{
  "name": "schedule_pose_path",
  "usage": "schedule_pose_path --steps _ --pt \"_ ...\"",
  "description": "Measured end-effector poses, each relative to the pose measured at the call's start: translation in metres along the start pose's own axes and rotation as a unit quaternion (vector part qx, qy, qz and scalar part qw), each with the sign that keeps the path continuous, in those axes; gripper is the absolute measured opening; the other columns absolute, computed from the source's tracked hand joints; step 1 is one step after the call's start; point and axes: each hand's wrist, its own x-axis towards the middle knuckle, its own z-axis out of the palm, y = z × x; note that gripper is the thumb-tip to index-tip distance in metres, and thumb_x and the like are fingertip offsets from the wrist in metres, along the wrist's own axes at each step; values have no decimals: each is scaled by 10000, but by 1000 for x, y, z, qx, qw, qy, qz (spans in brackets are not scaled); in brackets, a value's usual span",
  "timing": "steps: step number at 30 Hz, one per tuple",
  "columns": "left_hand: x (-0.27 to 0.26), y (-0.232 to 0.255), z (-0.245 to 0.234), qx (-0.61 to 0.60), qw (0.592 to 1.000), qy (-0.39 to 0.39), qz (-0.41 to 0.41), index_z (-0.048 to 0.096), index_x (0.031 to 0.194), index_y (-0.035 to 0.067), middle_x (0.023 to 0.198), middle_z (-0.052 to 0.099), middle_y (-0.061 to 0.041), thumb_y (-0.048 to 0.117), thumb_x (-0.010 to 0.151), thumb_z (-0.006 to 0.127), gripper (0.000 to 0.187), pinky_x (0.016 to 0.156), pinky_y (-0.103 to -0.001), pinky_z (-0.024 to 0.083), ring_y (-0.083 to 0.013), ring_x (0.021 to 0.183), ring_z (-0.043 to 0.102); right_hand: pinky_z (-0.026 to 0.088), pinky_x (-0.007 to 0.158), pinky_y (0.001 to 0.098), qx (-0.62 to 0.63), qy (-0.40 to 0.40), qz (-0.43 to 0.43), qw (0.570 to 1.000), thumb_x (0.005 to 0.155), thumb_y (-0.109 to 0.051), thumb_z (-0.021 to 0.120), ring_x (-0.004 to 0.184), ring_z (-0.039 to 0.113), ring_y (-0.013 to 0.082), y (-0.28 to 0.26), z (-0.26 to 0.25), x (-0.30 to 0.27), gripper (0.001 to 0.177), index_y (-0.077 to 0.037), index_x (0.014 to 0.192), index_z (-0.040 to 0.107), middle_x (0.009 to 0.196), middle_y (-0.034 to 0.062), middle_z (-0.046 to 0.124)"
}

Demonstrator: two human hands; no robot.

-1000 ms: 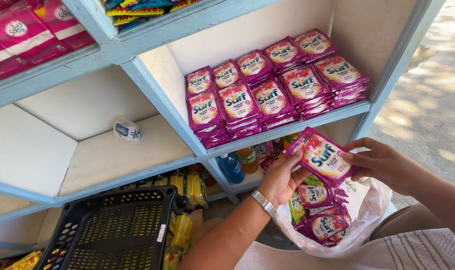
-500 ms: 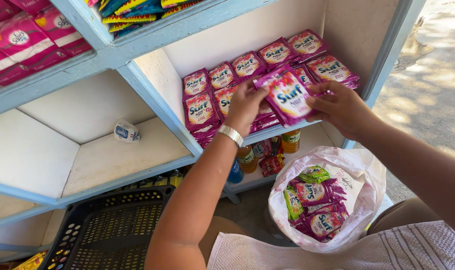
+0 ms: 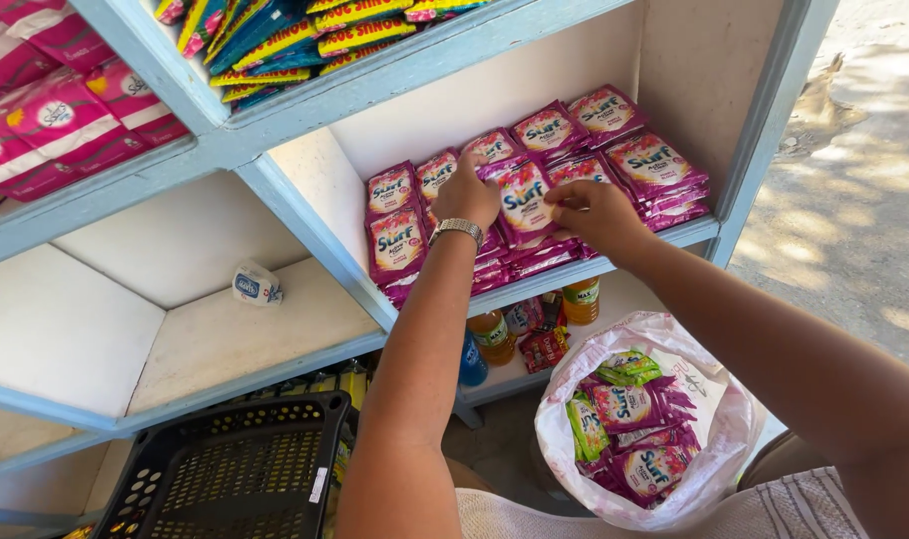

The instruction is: The person takes packets of laundry detergent from a white plastic bag resting on their lap and places them onto a light blue shelf. They handle both purple and green packets, arranging them in neat rows among existing stock.

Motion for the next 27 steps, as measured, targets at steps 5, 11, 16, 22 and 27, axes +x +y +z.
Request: schedule_pose_path --steps 5,11,16,22,27 --pt "-1 4 -6 56 998 -20 -9 578 1331 304 1007 771 -16 340 872 687 473 1000 -557 441 -253 1044 714 592 818 279 -124 14 -28 992 933 -84 699 950 734 137 -14 3 -9 310 -39 1239 714 1088 122 768" --pt "-12 17 -18 132 990 -42 15 609 1320 334 1021 772 -7 351 883 707 448 1114 -590 352 -260 1112 685 608 804 285 -104 7 23 994 961 -94 667 911 761 150 -17 4 -20 328 -58 1285 701 1035 128 794" --pt "-11 15 -12 152 987 -29 37 609 1312 333 1040 775 -25 297 893 719 435 1099 -598 335 -320 1224 577 608 827 267 -98 17 -1 995 951 -90 670 951 748 113 -13 9 -15 354 -65 1304 682 1075 99 772" --pt "1 -2 41 55 961 115 246 661 1324 212 1396 666 -47 125 984 559 366 1128 -516 469 -252 1334 641 608 832 287 -95 -11 -3 995 965 -87 658 922 756 140 -10 3 -16 375 -59 1339 664 1044 112 786" --pt "-25 15 60 43 973 2 226 426 1490 3 1559 398 -205 376 1045 429 580 1144 -555 317 -446 1457 321 588 922 295 72 -50 -28 996 984 -35 596 1047 702 139 15 -3 -18 396 20 1376 614 1172 116 736"
